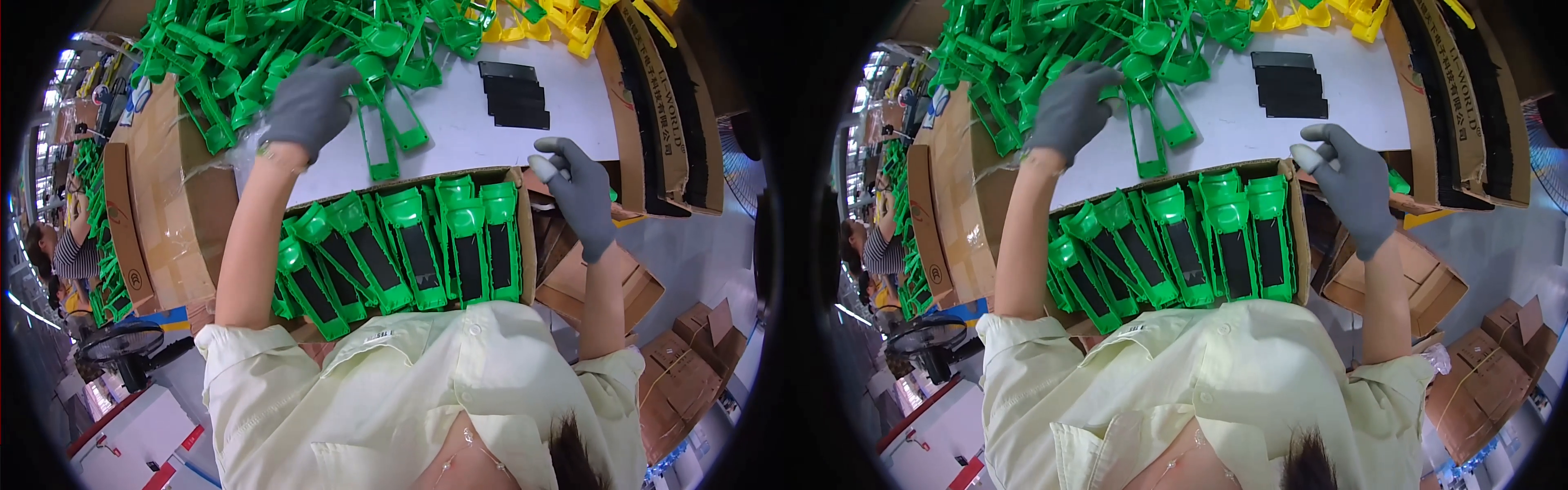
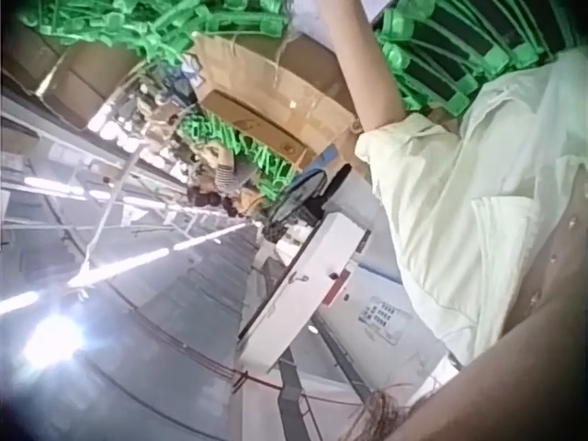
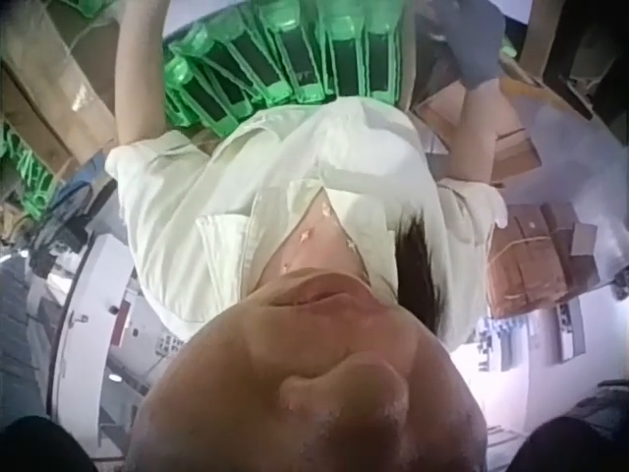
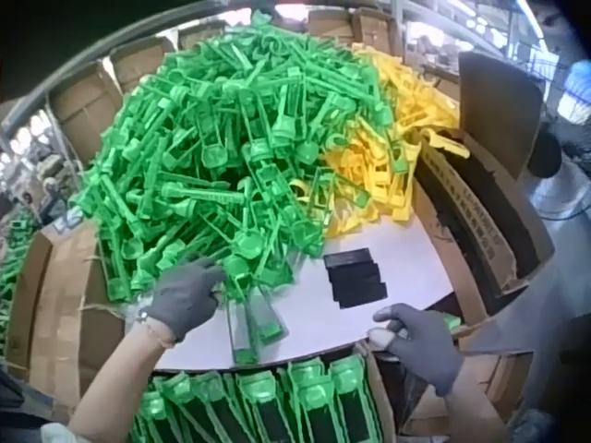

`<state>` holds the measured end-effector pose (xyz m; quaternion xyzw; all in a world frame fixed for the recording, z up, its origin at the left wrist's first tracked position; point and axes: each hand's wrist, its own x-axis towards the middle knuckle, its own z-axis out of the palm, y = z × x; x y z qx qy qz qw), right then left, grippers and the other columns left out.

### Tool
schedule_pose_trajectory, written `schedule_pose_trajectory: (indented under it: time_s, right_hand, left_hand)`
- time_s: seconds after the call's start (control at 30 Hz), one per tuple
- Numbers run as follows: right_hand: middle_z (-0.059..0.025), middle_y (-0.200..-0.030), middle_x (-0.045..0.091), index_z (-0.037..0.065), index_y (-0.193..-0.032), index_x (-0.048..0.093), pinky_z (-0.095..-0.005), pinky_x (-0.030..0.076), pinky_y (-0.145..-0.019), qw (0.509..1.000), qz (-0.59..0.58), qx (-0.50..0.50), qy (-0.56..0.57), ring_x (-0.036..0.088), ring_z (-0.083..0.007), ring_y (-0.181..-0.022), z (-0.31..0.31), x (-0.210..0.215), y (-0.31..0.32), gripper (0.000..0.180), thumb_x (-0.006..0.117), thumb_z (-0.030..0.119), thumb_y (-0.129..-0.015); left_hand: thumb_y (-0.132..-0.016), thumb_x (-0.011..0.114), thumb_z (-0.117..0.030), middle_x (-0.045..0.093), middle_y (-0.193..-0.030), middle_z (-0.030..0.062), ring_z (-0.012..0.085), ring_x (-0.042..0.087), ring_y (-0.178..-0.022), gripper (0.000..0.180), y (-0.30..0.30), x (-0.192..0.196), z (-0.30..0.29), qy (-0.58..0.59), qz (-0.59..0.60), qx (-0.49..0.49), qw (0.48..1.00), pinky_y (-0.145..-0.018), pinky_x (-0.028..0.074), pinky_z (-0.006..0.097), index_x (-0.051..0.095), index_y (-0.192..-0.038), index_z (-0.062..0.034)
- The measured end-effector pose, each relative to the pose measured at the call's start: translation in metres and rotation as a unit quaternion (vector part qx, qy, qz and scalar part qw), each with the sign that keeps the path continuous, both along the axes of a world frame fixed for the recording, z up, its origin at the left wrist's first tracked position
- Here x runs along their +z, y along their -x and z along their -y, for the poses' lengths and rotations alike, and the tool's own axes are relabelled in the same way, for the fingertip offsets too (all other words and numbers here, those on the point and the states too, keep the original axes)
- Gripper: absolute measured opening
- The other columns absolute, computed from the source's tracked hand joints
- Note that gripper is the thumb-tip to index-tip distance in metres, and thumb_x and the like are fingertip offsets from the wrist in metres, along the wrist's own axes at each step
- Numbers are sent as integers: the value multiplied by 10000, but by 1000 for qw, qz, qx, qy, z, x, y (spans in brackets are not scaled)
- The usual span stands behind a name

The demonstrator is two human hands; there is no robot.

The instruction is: Manually assemble black strips onto green plastic components on a factory production line.

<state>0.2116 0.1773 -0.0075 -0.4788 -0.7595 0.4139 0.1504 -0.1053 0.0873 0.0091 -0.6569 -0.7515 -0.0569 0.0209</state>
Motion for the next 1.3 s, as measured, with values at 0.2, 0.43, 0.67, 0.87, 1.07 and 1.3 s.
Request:
schedule_pose_trajectory:
  time_s: [0.2,0.43,0.67,0.87,1.07,1.3]
  right_hand:
    - [-5,-734,576,55,-1031,629,-214,417,-619,998,11,20,-52,485,-72,-656,-35,-16,2,304,666,241,-794]
    - [-30,-856,607,112,-969,638,-291,479,-677,949,54,124,-283,594,-164,-753,-74,-45,2,213,649,175,-765]
    - [-31,-913,576,144,-931,587,-369,486,-680,909,108,217,-340,595,-257,-834,-63,-54,46,213,654,219,-744]
    - [-57,-870,568,135,-893,587,-377,476,-652,910,148,248,-298,598,-272,-789,-69,-48,49,199,662,244,-744]
    - [-39,-702,597,78,-909,593,-262,435,-552,978,-49,85,-182,561,-146,-601,-46,-12,28,137,622,183,-825]
    - [-27,-669,595,63,-1081,556,-152,335,-448,959,-245,14,144,448,-11,-497,24,59,23,227,579,147,-871]
  left_hand:
    - [-669,598,-14,529,-1135,49,300,460,-1126,403,37,-55,-50,-40,-75,-221,972,-899,430,392,543,-1050,-136]
    - [-684,590,15,500,-1149,99,340,457,-1121,478,51,-54,-63,-49,-51,-292,954,-908,454,396,481,-1134,-105]
    - [-704,597,-2,536,-1062,82,298,522,-987,372,54,-39,-33,-20,20,-164,986,-808,469,382,528,-1054,-108]
    - [-734,593,11,583,-1095,67,305,570,-957,305,51,-25,-30,-116,64,-129,983,-730,492,365,574,-1017,-102]
    - [-715,601,61,640,-1005,86,239,644,-891,347,14,13,23,-227,355,-45,906,-623,526,277,600,-1042,-57]
    - [-857,568,-79,617,-1059,155,253,656,-841,315,-70,1,69,-97,794,154,580,-633,556,281,547,-1147,44]
